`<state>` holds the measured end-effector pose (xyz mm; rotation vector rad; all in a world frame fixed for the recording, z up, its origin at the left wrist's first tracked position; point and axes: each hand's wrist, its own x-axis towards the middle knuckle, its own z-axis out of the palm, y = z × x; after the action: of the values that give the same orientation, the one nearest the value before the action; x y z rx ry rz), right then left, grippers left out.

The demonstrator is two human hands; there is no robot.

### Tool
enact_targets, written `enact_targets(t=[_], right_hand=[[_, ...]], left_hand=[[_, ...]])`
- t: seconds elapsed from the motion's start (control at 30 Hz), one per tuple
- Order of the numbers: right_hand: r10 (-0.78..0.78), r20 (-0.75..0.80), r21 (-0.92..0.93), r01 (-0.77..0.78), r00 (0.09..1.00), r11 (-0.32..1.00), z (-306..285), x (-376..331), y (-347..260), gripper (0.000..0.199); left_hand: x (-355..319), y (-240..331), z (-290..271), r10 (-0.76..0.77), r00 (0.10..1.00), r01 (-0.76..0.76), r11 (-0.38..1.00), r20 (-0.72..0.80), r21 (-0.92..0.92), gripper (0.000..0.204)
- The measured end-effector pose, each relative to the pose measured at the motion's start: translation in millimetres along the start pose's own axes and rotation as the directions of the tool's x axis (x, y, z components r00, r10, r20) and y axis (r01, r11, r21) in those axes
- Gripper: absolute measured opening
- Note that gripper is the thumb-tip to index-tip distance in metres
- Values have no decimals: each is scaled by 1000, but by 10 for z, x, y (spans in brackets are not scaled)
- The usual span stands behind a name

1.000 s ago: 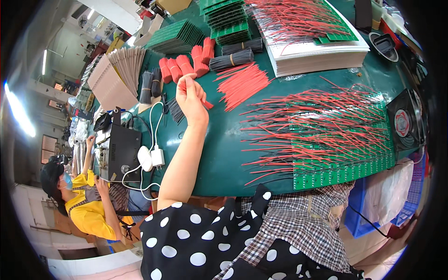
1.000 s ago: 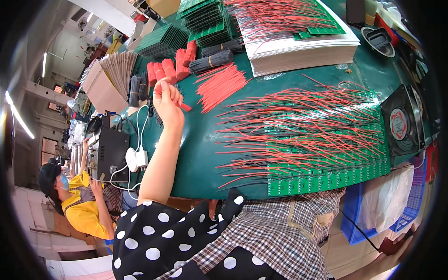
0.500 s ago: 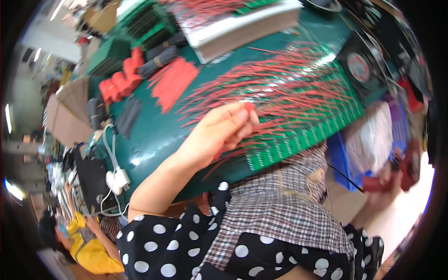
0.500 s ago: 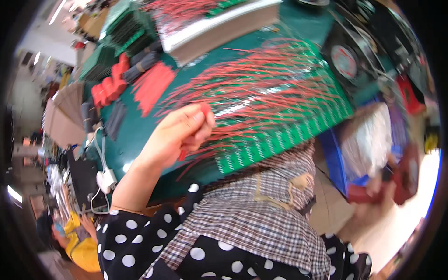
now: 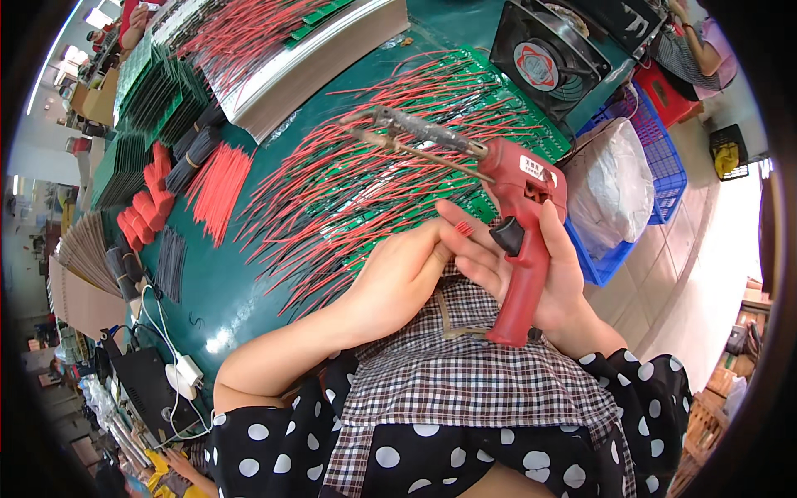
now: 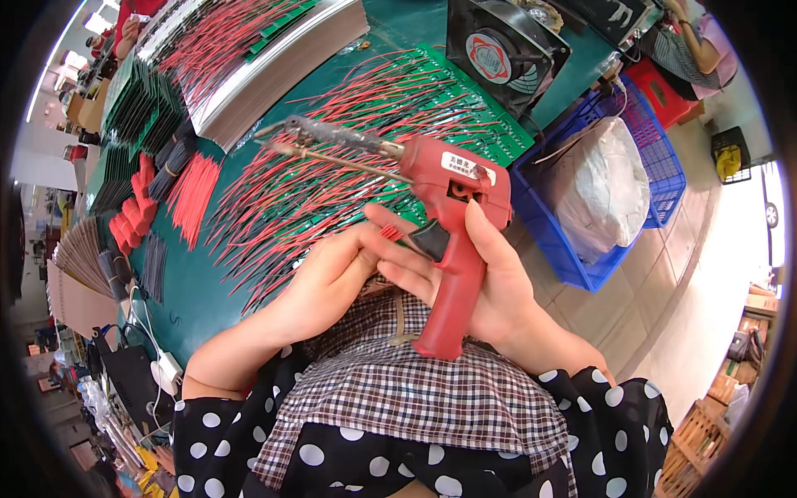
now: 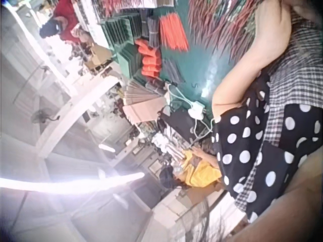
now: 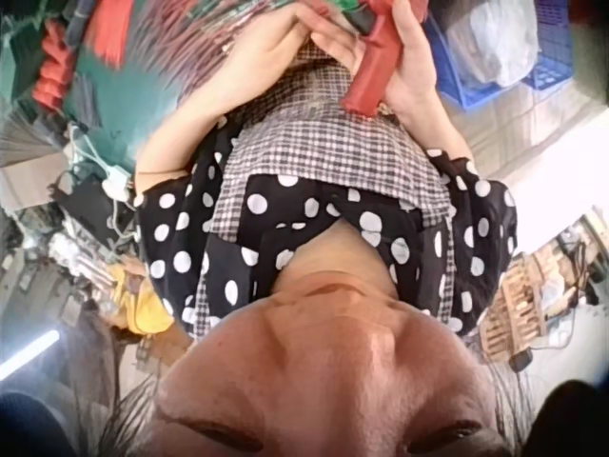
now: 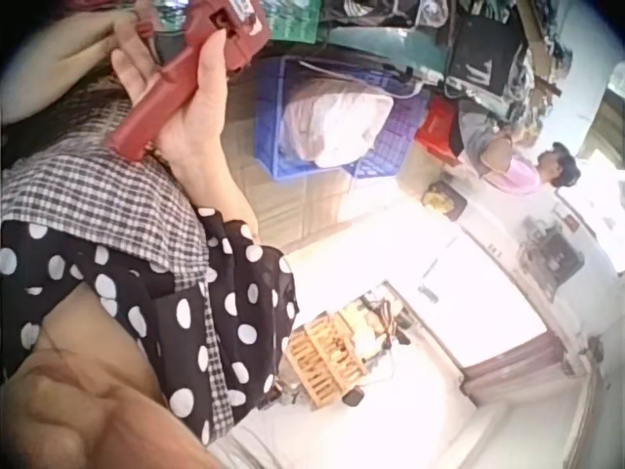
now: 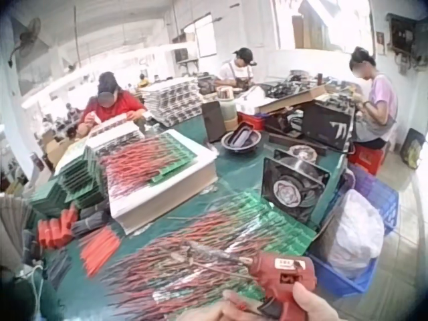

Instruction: The person solders wires onto circuit boards using a soldering tool, picking up wire bundles from the table and soldering individual wires onto the boards.

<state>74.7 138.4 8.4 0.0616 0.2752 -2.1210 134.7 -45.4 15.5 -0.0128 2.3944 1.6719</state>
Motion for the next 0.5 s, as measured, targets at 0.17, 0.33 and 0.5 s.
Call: enact_targets(t=[0.17, 0.33, 0.5], right_hand=[[3, -83, 168, 11, 997, 986, 2, -9, -25, 66], [-10, -68, 144, 20, 998, 989, 35, -44, -43, 66], [38, -133, 205, -10, 990, 979, 53, -80, -17, 66]], left_hand=[[76, -1, 40, 66, 994, -79, 985, -89, -152, 16], [48, 52, -158, -61, 998, 62, 992, 12, -105, 17], [64, 12, -206, -83, 983, 147, 892, 163, -428, 17]])
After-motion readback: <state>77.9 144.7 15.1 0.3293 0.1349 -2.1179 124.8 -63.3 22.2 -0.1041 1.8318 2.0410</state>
